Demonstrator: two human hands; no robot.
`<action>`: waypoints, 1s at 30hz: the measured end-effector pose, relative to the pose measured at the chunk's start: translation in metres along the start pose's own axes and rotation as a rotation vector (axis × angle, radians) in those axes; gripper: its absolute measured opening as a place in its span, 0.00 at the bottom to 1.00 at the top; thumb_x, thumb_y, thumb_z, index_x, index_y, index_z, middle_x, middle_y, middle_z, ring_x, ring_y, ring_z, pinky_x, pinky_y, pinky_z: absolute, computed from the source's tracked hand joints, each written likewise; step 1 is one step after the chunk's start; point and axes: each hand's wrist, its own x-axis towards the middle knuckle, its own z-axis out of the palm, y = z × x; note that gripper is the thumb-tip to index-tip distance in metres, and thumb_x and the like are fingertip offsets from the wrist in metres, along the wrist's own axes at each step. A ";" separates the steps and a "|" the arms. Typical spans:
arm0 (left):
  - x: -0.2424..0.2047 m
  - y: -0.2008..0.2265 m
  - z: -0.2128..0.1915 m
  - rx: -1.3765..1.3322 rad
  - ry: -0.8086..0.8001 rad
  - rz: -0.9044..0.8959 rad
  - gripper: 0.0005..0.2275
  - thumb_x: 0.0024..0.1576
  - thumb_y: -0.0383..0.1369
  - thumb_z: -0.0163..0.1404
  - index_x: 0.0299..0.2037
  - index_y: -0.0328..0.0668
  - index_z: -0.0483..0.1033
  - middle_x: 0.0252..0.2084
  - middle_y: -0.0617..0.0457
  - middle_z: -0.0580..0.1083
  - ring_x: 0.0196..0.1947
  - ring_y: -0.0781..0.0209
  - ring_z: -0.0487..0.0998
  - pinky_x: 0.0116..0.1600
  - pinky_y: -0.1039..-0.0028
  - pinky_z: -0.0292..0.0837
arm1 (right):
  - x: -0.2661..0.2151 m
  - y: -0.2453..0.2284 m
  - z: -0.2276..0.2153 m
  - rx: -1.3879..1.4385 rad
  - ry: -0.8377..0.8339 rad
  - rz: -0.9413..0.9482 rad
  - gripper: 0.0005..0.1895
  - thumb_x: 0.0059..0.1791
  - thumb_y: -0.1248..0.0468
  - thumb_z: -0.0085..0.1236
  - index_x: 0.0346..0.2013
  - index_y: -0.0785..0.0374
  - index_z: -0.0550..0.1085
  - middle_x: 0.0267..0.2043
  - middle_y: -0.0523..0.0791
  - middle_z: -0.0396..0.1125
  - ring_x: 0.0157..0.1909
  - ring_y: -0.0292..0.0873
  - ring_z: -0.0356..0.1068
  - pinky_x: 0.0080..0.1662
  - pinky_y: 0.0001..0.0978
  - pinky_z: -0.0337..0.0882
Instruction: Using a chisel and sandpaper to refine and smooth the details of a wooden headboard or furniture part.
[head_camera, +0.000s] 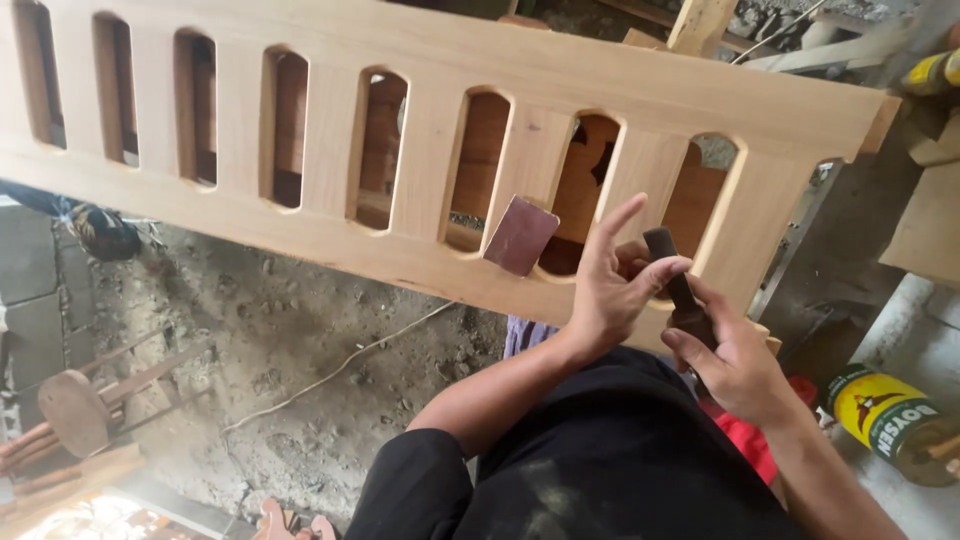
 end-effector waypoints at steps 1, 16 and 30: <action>0.003 -0.004 0.000 0.003 -0.002 0.004 0.30 0.60 0.26 0.58 0.72 0.39 0.58 0.38 0.49 0.77 0.37 0.66 0.80 0.41 0.76 0.78 | 0.002 -0.002 -0.001 0.001 0.001 -0.005 0.35 0.51 0.65 0.56 0.72 0.64 0.57 0.28 0.43 0.66 0.29 0.35 0.66 0.34 0.27 0.68; 0.033 0.003 0.000 -0.063 0.031 -0.139 0.26 0.68 0.33 0.50 0.72 0.33 0.54 0.36 0.46 0.79 0.34 0.65 0.81 0.39 0.77 0.77 | 0.003 0.031 -0.018 0.260 -0.126 0.119 0.41 0.49 0.66 0.56 0.76 0.58 0.53 0.28 0.43 0.67 0.24 0.38 0.70 0.29 0.29 0.72; 0.098 -0.031 0.038 1.450 -0.121 0.404 0.29 0.62 0.40 0.51 0.71 0.32 0.64 0.60 0.50 0.70 0.54 0.56 0.70 0.57 0.61 0.63 | 0.014 0.019 -0.058 0.364 0.222 -0.037 0.42 0.53 0.70 0.48 0.82 0.62 0.47 0.48 0.50 0.65 0.32 0.38 0.69 0.34 0.30 0.72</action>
